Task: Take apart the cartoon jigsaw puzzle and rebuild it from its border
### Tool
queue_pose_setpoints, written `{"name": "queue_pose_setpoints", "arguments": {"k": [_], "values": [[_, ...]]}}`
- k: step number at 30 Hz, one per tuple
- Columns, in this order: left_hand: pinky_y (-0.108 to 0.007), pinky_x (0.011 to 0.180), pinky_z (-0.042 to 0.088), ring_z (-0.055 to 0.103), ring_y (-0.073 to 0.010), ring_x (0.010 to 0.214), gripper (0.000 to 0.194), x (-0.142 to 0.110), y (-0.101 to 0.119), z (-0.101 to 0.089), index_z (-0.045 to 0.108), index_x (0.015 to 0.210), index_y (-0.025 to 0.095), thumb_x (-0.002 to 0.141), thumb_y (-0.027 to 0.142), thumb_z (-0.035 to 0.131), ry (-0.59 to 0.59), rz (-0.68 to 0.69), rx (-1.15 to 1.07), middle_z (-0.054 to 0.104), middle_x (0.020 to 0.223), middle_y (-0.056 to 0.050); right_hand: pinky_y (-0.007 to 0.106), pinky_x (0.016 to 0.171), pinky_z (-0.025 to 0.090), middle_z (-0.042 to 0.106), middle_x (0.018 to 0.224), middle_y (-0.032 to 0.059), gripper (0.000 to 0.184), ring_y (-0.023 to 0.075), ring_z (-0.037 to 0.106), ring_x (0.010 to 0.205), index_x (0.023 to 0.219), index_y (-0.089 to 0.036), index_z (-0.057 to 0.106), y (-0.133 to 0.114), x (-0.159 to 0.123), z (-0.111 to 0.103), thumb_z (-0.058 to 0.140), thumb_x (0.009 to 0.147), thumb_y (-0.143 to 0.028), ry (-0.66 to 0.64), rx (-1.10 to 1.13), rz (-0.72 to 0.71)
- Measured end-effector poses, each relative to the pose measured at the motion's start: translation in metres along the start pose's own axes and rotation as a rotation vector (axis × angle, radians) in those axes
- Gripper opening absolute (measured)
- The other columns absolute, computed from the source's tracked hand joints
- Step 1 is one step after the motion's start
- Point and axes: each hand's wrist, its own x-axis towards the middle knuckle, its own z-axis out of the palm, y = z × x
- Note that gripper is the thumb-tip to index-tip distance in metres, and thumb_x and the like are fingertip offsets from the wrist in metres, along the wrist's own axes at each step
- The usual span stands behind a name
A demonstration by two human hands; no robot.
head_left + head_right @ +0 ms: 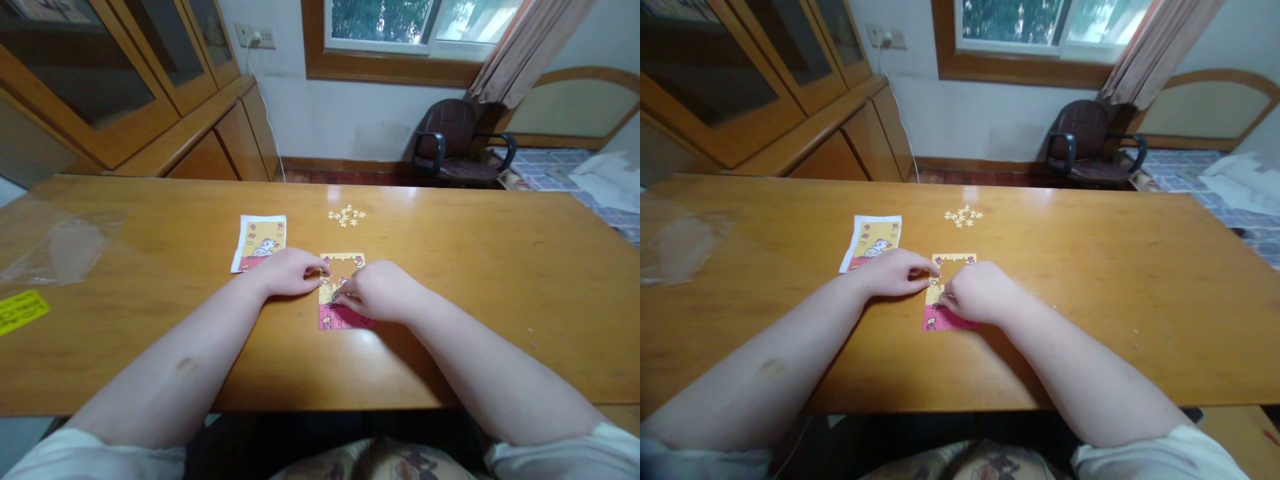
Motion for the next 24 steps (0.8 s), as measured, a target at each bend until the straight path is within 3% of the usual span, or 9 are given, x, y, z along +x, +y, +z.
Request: {"name": "queue_pose_setpoints", "arguments": {"k": [8, 17, 24], "values": [[-0.026, 0.068, 0.043, 0.067, -0.0176, 0.085, 0.029, 0.001, -0.003, 0.002, 0.072, 0.104, 0.027, 0.082, 0.027, 0.054, -0.017, -0.016, 0.028, 0.075, 0.097, 0.0, 0.027, 0.058, 0.031, 0.073, 0.079, 0.0067, 0.036, 0.0182, 0.063, 0.069, 0.093, -0.026, 0.075, 0.004, 0.002, 0.002, 0.045, 0.092, -0.045, -0.046, 0.036, -0.016], [-0.026, 0.069, 0.043, 0.066, -0.0177, 0.083, 0.028, 0.001, -0.003, 0.004, 0.07, 0.104, 0.027, 0.082, 0.026, 0.054, 0.036, 0.0, -0.025, 0.074, 0.093, -0.001, 0.027, 0.057, 0.032, 0.073, 0.08, 0.0079, 0.035, 0.0196, 0.064, 0.069, 0.095, -0.025, 0.074, 0.007, 0.005, 0.006, 0.047, 0.092, -0.047, -0.011, 0.034, -0.028], [-0.025, 0.068, 0.044, 0.066, -0.016, 0.081, 0.026, 0.001, -0.003, 0.004, 0.073, 0.097, 0.026, 0.082, 0.022, 0.052, 0.003, 0.034, -0.047, 0.074, 0.091, -0.001, 0.027, 0.058, 0.033, 0.074, 0.089, 0.0069, 0.036, 0.0197, 0.065, 0.074, 0.106, -0.028, 0.073, 0.012, 0.007, 0.008, 0.046, 0.093, -0.048, 0.001, 0.075, -0.033]]}}
